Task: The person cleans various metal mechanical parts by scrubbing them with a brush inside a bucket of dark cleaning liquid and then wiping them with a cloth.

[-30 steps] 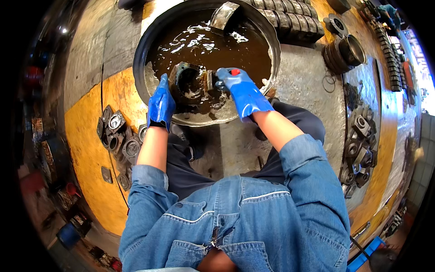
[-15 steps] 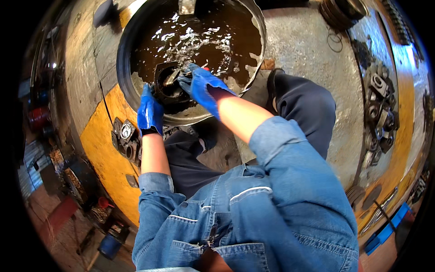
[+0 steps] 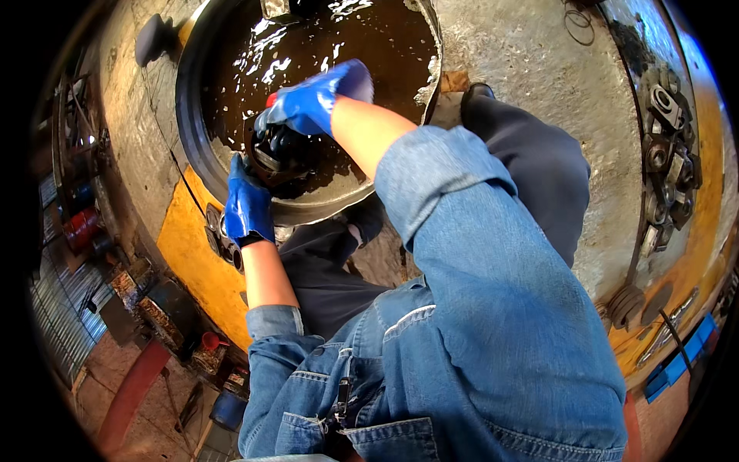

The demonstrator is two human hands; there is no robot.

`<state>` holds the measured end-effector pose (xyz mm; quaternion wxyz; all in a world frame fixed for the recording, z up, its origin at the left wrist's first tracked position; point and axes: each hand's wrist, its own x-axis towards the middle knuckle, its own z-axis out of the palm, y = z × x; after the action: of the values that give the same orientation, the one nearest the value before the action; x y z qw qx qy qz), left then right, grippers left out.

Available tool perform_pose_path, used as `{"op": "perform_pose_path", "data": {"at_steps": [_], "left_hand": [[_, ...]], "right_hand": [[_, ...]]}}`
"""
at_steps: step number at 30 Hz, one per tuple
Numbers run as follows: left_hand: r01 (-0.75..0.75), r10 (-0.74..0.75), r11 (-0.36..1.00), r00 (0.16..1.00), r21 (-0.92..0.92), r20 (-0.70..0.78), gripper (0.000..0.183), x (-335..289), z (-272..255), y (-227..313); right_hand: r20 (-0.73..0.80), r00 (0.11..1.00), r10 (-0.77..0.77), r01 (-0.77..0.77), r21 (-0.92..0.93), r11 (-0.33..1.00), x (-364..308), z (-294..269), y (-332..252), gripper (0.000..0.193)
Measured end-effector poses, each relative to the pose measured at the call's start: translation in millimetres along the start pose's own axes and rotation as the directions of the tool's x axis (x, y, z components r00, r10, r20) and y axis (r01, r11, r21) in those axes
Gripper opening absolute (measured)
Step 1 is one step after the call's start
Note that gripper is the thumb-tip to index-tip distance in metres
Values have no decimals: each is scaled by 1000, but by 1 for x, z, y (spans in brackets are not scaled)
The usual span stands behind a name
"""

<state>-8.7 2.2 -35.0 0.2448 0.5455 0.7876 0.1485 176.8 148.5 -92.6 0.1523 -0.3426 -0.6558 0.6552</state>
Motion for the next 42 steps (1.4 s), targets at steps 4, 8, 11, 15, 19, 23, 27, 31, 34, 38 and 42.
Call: {"op": "perform_pose_path", "data": {"at_steps": [4, 8, 11, 15, 19, 23, 27, 31, 34, 38, 42], "left_hand": [[40, -37, 990, 999, -136, 23, 42, -3, -1, 9], [371, -321, 99, 890, -923, 323, 45, 12, 4, 13], [302, -211, 337, 947, -892, 241, 49, 1, 3, 23], [298, -146, 374, 954, -878, 262, 48, 3, 3, 30], [357, -305, 129, 902, -925, 305, 50, 4, 6, 37], [239, -219, 312, 960, -919, 175, 49, 11, 15, 9], [347, -320, 244, 910, -906, 262, 50, 9, 12, 20], [361, -275, 175, 911, -916, 307, 49, 9, 10, 23], [362, -302, 213, 908, -908, 291, 48, 7, 8, 25], [354, -304, 216, 910, -910, 282, 48, 5, 7, 31], [434, -284, 72, 872, -898, 399, 42, 12, 6, 29]], "right_hand": [[209, 975, 81, 2, -369, 929, 7, -20, -46, 27], [392, 918, 66, 249, -697, 672, -11, -16, -66, 28], [631, 775, 37, 610, -762, 216, -29, -3, -69, 28], [829, 560, -14, 824, -558, -95, -33, 2, -65, 29], [831, 477, -285, 871, -490, 31, -5, 4, -54, 24], [715, 663, -221, 748, -646, 153, -5, 5, -49, 25], [490, 860, -141, 507, -789, 346, -15, 12, -50, 19], [89, 943, 320, -158, -727, 668, -3, 31, -61, 21], [79, 957, 278, -199, -519, 831, -16, 24, -63, 24], [-57, 963, 264, -269, -100, 958, -55, 9, -80, 30], [-60, 993, -105, 78, -350, 934, -61, 14, -29, 34]]}}
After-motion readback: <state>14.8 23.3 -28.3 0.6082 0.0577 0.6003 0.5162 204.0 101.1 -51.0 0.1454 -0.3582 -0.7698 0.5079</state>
